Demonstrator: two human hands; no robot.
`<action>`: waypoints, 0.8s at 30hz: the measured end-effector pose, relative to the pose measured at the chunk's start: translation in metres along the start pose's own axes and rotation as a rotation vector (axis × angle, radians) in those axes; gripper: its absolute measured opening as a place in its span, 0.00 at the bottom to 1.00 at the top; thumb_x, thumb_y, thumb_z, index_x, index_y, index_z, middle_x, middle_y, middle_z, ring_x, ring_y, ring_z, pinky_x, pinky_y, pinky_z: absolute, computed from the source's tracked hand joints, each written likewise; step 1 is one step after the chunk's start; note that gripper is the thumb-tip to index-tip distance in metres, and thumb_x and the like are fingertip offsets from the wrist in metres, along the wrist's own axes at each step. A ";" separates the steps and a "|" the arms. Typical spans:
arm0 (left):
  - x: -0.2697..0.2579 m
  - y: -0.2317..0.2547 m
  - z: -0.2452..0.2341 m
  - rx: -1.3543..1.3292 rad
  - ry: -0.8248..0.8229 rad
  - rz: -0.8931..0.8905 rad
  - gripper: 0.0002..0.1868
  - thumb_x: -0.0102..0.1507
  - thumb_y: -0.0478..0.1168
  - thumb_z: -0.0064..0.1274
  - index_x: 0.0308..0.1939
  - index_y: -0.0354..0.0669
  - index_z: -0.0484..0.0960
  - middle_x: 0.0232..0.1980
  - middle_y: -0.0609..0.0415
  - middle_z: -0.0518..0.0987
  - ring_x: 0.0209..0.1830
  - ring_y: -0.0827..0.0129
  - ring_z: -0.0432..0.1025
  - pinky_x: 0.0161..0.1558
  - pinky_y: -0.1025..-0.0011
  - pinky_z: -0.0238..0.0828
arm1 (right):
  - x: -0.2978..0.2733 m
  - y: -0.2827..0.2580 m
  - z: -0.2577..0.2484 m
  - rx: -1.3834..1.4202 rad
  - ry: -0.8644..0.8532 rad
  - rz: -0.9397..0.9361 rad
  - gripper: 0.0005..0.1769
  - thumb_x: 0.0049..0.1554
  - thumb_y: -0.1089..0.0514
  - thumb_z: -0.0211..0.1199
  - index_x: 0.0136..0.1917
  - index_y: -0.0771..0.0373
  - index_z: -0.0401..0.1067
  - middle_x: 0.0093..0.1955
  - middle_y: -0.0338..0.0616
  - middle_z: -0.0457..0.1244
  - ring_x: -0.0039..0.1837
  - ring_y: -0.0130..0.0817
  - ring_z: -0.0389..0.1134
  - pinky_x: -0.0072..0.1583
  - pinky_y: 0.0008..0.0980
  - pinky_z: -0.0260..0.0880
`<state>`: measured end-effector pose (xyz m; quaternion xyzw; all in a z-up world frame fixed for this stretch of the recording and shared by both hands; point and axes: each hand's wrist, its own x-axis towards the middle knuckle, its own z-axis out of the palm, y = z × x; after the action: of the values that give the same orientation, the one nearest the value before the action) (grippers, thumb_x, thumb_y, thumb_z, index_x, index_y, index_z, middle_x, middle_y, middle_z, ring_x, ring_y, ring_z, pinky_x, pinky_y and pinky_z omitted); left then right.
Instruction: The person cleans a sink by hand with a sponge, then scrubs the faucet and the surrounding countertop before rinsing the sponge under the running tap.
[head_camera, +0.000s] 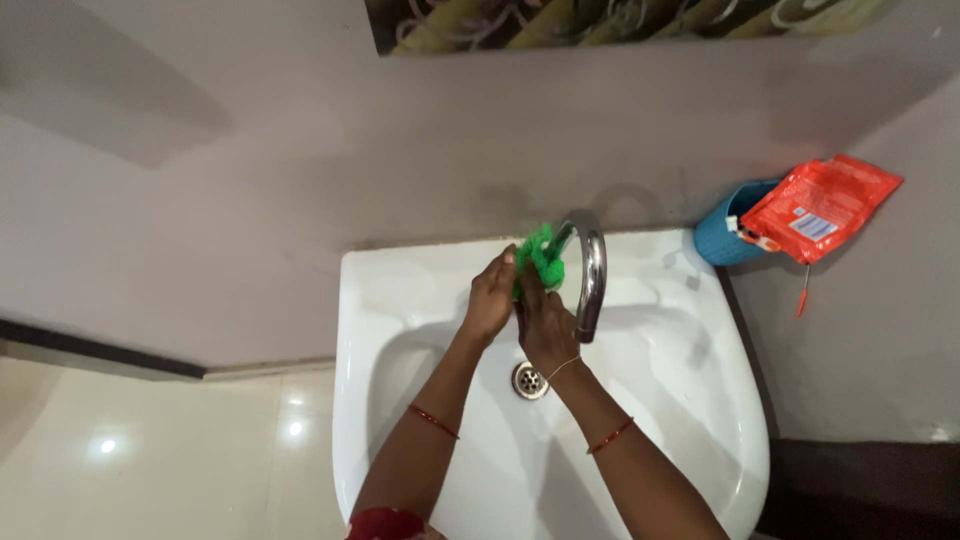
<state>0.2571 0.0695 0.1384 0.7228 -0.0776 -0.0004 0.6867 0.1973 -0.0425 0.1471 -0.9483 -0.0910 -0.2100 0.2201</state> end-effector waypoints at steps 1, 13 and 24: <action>0.006 -0.002 0.004 0.021 -0.008 -0.076 0.30 0.73 0.55 0.38 0.70 0.37 0.71 0.69 0.39 0.74 0.70 0.51 0.69 0.68 0.61 0.63 | 0.007 0.001 0.003 -0.018 -0.127 0.124 0.37 0.58 0.61 0.62 0.77 0.65 0.54 0.61 0.60 0.66 0.47 0.53 0.71 0.43 0.47 0.74; 0.013 -0.013 0.005 -0.020 -0.001 -0.169 0.32 0.73 0.57 0.35 0.71 0.39 0.70 0.68 0.40 0.75 0.70 0.52 0.68 0.68 0.64 0.62 | -0.003 0.012 0.016 -0.168 -0.119 0.100 0.36 0.58 0.62 0.59 0.77 0.69 0.53 0.60 0.64 0.67 0.35 0.49 0.73 0.33 0.42 0.72; -0.001 -0.021 0.006 -0.132 -0.005 -0.123 0.24 0.71 0.50 0.44 0.62 0.38 0.81 0.57 0.44 0.84 0.59 0.61 0.77 0.62 0.67 0.71 | 0.007 0.020 0.008 -0.221 -0.246 0.091 0.37 0.62 0.68 0.55 0.83 0.69 0.53 0.51 0.63 0.69 0.36 0.47 0.72 0.34 0.43 0.72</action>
<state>0.2580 0.0646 0.1176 0.6794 -0.0347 -0.0495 0.7313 0.2117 -0.0558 0.1364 -0.9884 -0.0506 -0.0909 0.1110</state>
